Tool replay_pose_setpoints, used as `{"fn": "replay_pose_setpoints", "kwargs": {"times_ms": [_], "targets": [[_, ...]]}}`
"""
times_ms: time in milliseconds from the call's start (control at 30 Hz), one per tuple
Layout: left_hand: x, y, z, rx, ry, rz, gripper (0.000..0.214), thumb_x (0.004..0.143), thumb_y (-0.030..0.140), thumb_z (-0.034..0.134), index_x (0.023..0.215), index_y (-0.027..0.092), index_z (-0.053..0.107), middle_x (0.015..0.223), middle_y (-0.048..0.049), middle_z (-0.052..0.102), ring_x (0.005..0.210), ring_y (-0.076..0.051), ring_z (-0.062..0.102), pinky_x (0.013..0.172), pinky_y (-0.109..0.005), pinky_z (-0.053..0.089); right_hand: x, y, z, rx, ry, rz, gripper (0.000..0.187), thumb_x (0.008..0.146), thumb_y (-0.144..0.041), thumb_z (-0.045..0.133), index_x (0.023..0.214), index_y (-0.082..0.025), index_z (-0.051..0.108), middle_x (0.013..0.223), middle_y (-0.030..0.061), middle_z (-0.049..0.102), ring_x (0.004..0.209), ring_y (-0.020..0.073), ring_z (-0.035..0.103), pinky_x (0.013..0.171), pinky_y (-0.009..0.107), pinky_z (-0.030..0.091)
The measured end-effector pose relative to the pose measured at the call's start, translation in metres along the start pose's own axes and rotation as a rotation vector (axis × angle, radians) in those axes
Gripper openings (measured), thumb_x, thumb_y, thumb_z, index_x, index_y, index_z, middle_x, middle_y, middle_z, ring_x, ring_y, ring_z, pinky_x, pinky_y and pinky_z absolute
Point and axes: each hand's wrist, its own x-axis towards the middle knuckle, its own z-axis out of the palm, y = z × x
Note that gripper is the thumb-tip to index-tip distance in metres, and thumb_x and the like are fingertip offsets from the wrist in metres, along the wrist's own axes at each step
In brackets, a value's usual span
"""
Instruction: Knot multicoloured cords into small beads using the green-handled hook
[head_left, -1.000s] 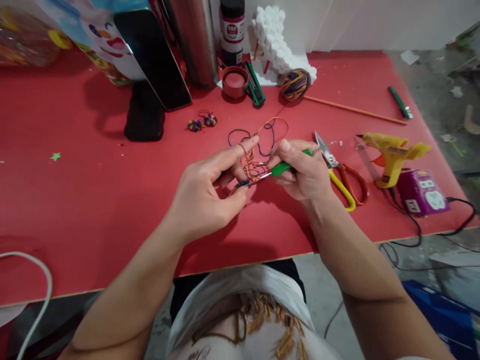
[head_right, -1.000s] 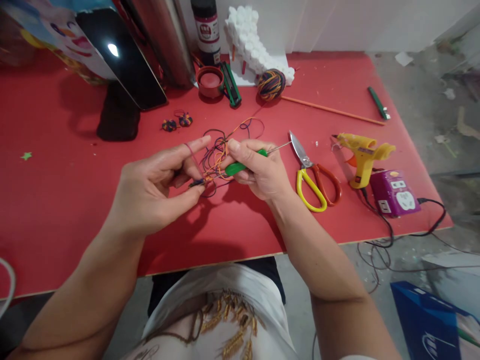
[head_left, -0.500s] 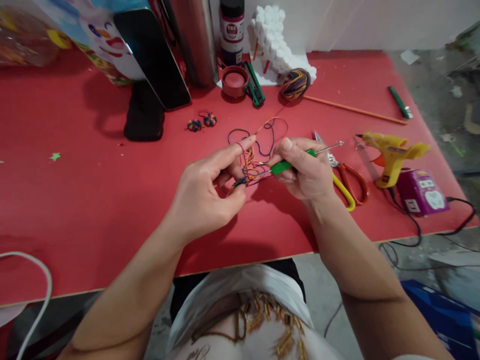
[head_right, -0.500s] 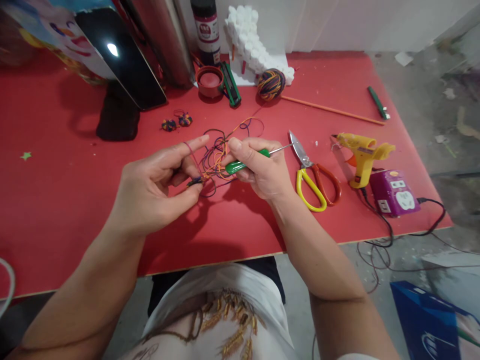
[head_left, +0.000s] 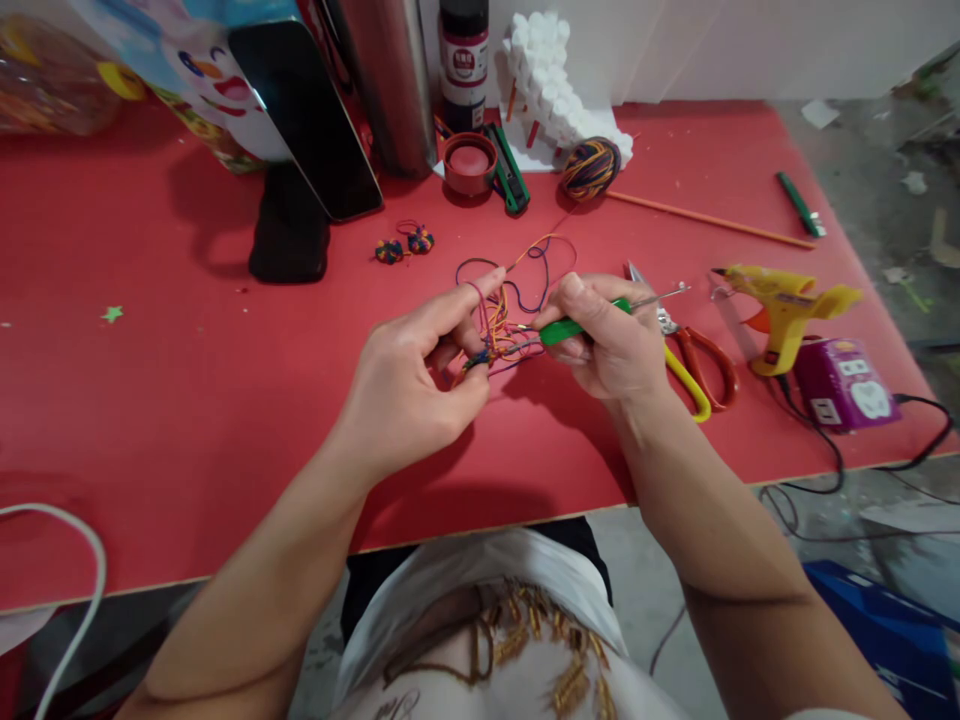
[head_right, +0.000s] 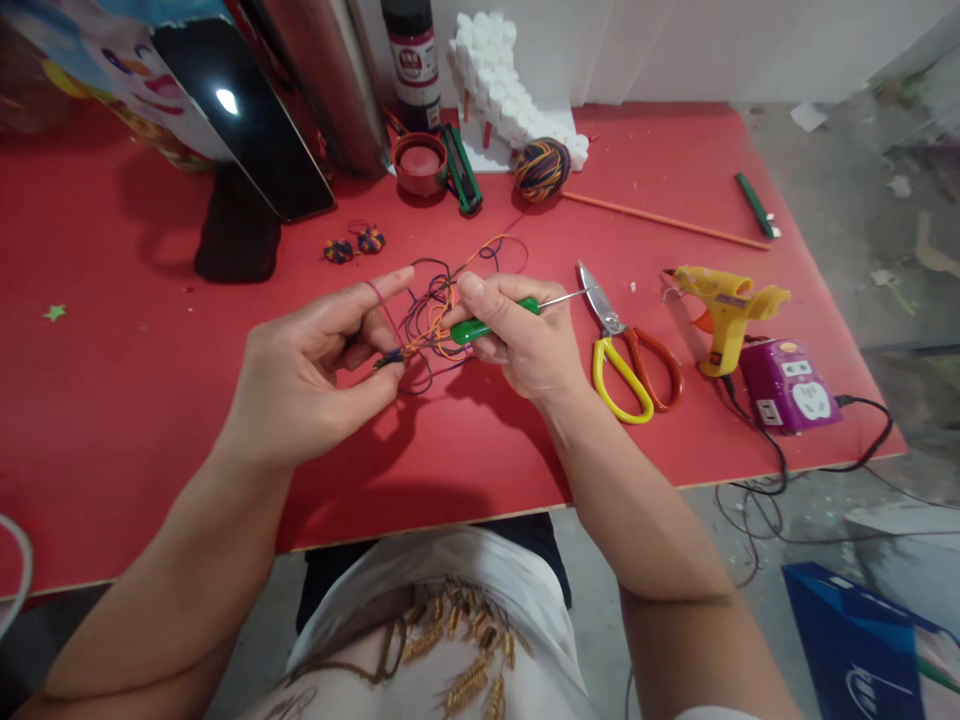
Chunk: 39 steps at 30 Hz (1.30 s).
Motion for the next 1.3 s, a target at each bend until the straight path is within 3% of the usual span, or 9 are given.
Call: {"fn": "replay_pose_setpoints", "kwargs": {"times_ms": [267, 567, 867, 1100, 1300], "targets": [[0.001, 0.0, 0.001, -0.047, 0.01, -0.056, 0.067, 0.071, 0.001, 0.082, 0.132, 0.028, 0.081, 0.081, 0.0016, 0.066, 0.065, -0.013, 0.041, 0.06, -0.03, 0.041, -0.003, 0.0, 0.001, -0.076, 0.032, -0.02, 0.038, 0.092, -0.051, 0.084, 0.069, -0.022, 0.083, 0.048, -0.0019, 0.054, 0.041, 0.0063, 0.036, 0.041, 0.026, 0.019], [0.001, 0.002, 0.003, 0.034, 0.039, -0.074, 0.068, 0.072, 0.001, 0.08, 0.135, 0.027, 0.08, 0.078, 0.0027, 0.065, 0.063, -0.011, 0.043, 0.059, -0.028, 0.042, -0.005, 0.008, 0.002, -0.134, 0.071, -0.114, 0.039, 0.091, -0.056, 0.085, 0.073, -0.022, 0.085, 0.051, -0.0029, 0.06, 0.041, 0.0064, 0.041, 0.041, 0.024, 0.027], [0.008, -0.003, 0.009, -0.208, 0.187, -0.171, 0.064, 0.074, 0.004, 0.085, 0.134, 0.025, 0.08, 0.075, 0.0025, 0.064, 0.06, -0.009, 0.044, 0.051, -0.023, 0.041, -0.014, 0.015, 0.01, -0.158, 0.132, -0.236, 0.033, 0.096, -0.058, 0.079, 0.084, -0.029, 0.09, 0.057, -0.0029, 0.061, 0.046, 0.0091, 0.049, 0.042, 0.026, 0.037], [0.009, -0.005, 0.008, -0.286, 0.187, -0.202, 0.059, 0.076, 0.006, 0.089, 0.131, 0.023, 0.079, 0.077, 0.0032, 0.067, 0.065, -0.01, 0.061, 0.063, -0.025, 0.056, -0.016, 0.019, 0.014, -0.157, 0.131, -0.285, 0.034, 0.101, -0.054, 0.075, 0.086, -0.026, 0.088, 0.057, -0.0034, 0.058, 0.048, 0.0086, 0.052, 0.045, 0.025, 0.039], [0.008, -0.008, 0.008, -0.272, 0.188, -0.175, 0.055, 0.078, 0.008, 0.088, 0.131, 0.024, 0.08, 0.08, 0.001, 0.071, 0.068, -0.011, 0.06, 0.063, -0.025, 0.054, -0.015, 0.014, 0.011, -0.23, 0.157, -0.32, 0.034, 0.103, -0.051, 0.073, 0.085, -0.026, 0.088, 0.057, -0.004, 0.057, 0.046, 0.0073, 0.052, 0.044, 0.024, 0.038]]}}
